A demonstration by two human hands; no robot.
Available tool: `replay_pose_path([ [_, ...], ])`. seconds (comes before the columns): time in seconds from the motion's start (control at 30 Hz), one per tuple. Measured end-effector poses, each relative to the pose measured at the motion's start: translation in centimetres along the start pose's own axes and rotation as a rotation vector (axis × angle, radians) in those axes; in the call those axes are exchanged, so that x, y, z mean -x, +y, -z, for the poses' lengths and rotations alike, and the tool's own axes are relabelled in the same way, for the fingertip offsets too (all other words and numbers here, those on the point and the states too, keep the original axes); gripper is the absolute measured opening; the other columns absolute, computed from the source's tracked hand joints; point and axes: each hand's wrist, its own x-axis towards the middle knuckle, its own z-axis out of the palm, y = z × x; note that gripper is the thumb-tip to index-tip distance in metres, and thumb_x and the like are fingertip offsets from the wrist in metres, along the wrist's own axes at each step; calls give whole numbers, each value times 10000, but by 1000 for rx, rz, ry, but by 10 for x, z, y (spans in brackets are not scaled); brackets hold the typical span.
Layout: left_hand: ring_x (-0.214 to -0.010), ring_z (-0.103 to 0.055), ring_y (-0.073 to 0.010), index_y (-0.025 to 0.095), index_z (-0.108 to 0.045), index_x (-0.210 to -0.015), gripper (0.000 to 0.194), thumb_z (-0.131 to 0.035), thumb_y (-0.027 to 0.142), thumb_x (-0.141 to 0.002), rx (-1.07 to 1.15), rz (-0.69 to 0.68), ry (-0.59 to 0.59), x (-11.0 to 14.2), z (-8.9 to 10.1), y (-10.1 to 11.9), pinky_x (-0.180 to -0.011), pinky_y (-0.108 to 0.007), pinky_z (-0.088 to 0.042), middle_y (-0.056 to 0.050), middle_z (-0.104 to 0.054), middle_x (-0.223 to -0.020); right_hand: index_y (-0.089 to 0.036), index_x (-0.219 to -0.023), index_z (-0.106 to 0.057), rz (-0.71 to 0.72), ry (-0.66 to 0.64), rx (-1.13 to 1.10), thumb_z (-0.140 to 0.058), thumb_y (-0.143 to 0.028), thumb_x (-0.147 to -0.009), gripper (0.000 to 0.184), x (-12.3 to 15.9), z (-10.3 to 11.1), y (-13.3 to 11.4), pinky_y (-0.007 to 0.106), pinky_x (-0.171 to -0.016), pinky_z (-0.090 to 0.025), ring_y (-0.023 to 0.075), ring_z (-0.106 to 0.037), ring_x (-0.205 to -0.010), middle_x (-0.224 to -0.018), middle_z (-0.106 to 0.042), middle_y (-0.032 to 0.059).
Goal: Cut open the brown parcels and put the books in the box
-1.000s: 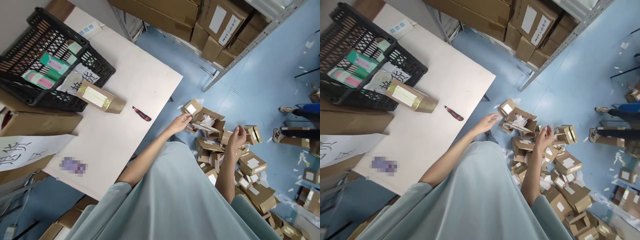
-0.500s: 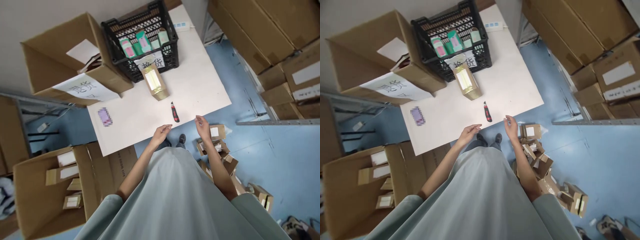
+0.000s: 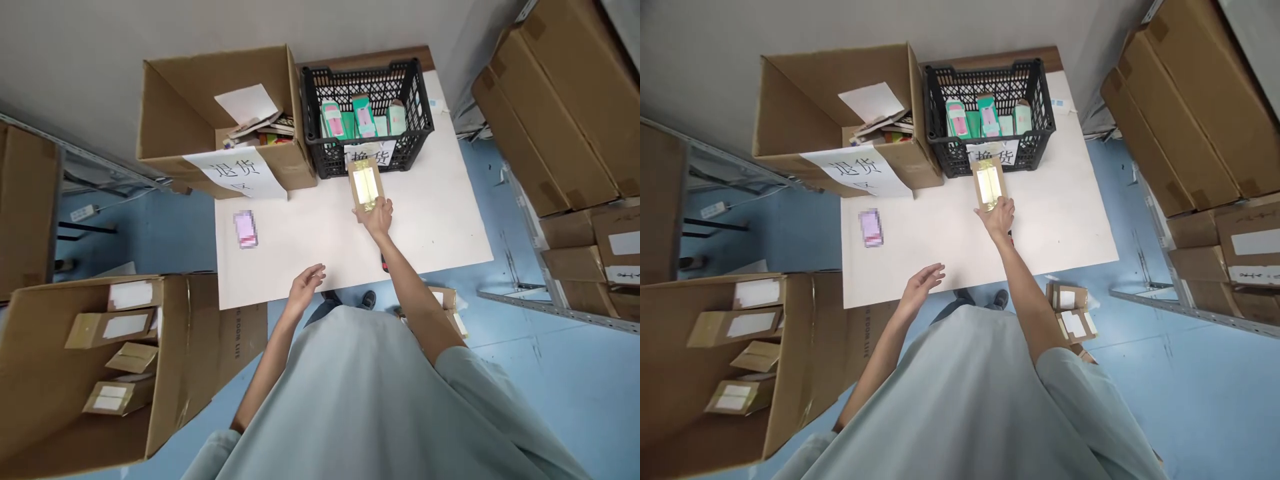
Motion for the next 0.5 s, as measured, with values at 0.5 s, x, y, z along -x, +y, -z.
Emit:
replay_pose_path([
  [0.5, -1397, -738, -362, 201, -743, -1424, 560, -778, 493, -947, -83, -48, -1, -91, 110, -12, -1225, -552, -578, -194, -711, -1598, -183, -1438, -525, 281, -124, 190, -880, -359, -795, 756, 74, -27, 6, 647, -1286, -516, 439, -448, -1594, -1649, -505, 265],
])
